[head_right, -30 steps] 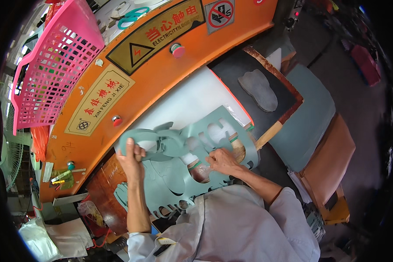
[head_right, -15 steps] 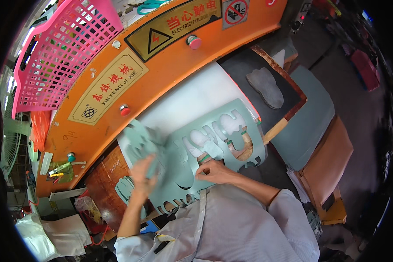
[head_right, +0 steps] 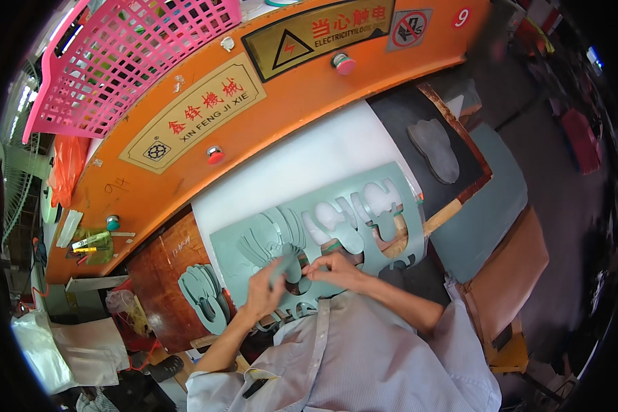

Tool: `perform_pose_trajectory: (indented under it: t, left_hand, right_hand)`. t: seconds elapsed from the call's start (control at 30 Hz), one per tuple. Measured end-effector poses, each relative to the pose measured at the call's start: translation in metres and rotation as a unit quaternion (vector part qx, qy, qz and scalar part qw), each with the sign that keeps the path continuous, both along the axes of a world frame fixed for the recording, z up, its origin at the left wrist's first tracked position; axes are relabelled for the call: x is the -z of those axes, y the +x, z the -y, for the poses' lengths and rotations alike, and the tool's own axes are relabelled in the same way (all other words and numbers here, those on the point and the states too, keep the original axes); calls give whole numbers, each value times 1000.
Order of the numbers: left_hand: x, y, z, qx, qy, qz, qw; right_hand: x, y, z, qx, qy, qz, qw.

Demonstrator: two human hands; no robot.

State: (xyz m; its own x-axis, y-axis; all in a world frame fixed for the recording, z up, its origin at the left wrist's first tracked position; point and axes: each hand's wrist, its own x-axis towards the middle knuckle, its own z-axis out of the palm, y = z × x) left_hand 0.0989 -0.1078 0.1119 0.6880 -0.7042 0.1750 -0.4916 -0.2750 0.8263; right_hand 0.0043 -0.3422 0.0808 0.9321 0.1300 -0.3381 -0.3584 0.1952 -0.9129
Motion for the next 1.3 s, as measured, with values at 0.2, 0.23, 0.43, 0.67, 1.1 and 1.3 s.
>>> perform_pose_trajectory:
  t: [0.2,0.23,0.43,0.67,1.1,1.3]
  left_hand:
    - [-22,22,11,-132,-113,-308,935]
    - [-27,24,17,-133,-113,-313,934]
    - [-71,53,18,-210,-117,-241,940]
    - [-148,115,-15,-222,-275,-134,926]
    - [-91,80,-94,-2,79,330,941]
    - [-8,19,-103,114,200,160,960]
  right_hand:
    - [-35,6,-18,118,-339,62,931]
    - [-32,17,-22,88,-281,19,955]
    - [12,50,-27,45,-170,-22,984]
    - [21,43,-18,40,-250,8,967]
    - [-25,29,-56,-54,-261,106,958]
    - [30,55,-86,-163,-110,51,979]
